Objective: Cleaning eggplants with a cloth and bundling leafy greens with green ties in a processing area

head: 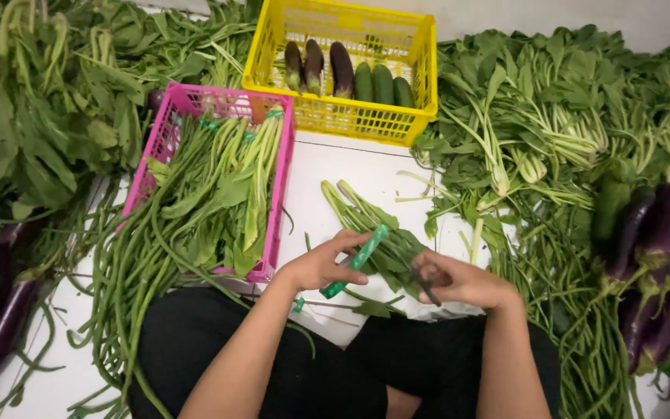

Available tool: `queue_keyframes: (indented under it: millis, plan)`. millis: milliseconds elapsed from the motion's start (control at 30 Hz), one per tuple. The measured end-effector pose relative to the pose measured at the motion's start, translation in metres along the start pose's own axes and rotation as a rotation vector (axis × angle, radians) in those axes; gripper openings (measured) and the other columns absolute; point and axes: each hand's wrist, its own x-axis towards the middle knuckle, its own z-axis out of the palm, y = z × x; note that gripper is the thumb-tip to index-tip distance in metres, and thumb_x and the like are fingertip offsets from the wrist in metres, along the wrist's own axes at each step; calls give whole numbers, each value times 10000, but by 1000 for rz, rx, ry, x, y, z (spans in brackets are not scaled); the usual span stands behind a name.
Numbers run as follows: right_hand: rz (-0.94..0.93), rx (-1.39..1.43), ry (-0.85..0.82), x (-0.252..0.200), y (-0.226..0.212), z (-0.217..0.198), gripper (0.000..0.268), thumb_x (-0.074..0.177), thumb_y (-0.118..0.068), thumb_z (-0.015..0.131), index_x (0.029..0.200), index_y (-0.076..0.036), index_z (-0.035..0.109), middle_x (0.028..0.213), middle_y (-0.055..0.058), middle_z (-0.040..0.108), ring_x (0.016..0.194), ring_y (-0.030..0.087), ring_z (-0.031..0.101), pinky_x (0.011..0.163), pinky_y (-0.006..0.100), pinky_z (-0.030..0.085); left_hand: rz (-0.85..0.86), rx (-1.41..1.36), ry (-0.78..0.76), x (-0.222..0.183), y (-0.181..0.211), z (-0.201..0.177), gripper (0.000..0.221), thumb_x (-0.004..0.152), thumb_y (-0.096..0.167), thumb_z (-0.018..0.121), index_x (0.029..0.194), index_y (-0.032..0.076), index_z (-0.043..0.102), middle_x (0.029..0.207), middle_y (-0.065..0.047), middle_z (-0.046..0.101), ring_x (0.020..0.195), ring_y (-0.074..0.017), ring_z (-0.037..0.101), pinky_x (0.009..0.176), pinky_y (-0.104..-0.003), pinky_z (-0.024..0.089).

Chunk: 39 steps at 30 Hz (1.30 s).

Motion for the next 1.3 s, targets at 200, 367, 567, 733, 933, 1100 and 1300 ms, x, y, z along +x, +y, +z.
queue_keyframes:
  millis: [200, 367, 567, 733, 933, 1100, 1300]
  plan:
    - [38, -41, -78, 9, -16, 9, 545, 698, -294, 914, 1131, -27, 721, 886, 101, 689, 618, 209, 627, 581, 319, 501, 19, 15, 7, 0, 1, 1, 929, 782, 391, 875, 1579, 193, 441, 1379, -136, 465, 1256, -309, 479, 1033, -466, 463]
    - [58, -58, -96, 14, -19, 18, 577, 702, -359, 922, 1121, -30, 703, 907, 106, 680, 631, 206, 630, 606, 329, 500, -2, 30, 6, -1, 1, 4, 908, 808, 365, 868, 1576, 163, 429, 1391, -130, 468, 1256, -298, 469, 1022, -454, 468]
    - [85, -129, -146, 21, -24, 28, 627, 735, -419, 907, 1162, -9, 701, 914, 130, 692, 601, 206, 633, 615, 350, 500, -40, 43, -6, 0, -3, 3, 858, 824, 320, 861, 1567, 221, 445, 1398, -90, 467, 1234, -254, 463, 992, -416, 492]
    - [93, -156, -134, 23, -31, 31, 661, 737, -474, 900, 1162, -5, 708, 898, 126, 718, 579, 193, 637, 592, 340, 481, -57, 49, -5, 0, -2, 4, 846, 813, 308, 869, 1552, 229, 464, 1401, -78, 477, 1240, -241, 481, 974, -405, 501]
    - [73, -178, -69, 21, -42, 30, 469, 748, -332, 927, 1061, -23, 765, 761, 104, 684, 616, 225, 625, 621, 366, 479, -67, 49, -20, -3, 7, 7, 822, 817, 309, 860, 1541, 212, 485, 1378, -81, 486, 1229, -230, 462, 979, -404, 483]
    - [82, -197, -40, 17, -39, 23, 273, 752, -195, 871, 965, -64, 760, 691, 67, 731, 649, 195, 673, 660, 322, 508, -70, 59, 5, -2, 6, 6, 841, 807, 289, 871, 1544, 203, 474, 1390, -75, 496, 1230, -224, 482, 977, -395, 487]
    - [136, 7, 388, -1, 5, -32, 455, 731, 26, 630, 1168, 16, 758, 859, 171, 736, 523, 188, 577, 408, 248, 413, -58, 48, 22, -3, 7, 3, 847, 821, 266, 861, 1560, 216, 450, 1390, -46, 494, 1202, -200, 492, 955, -372, 493]
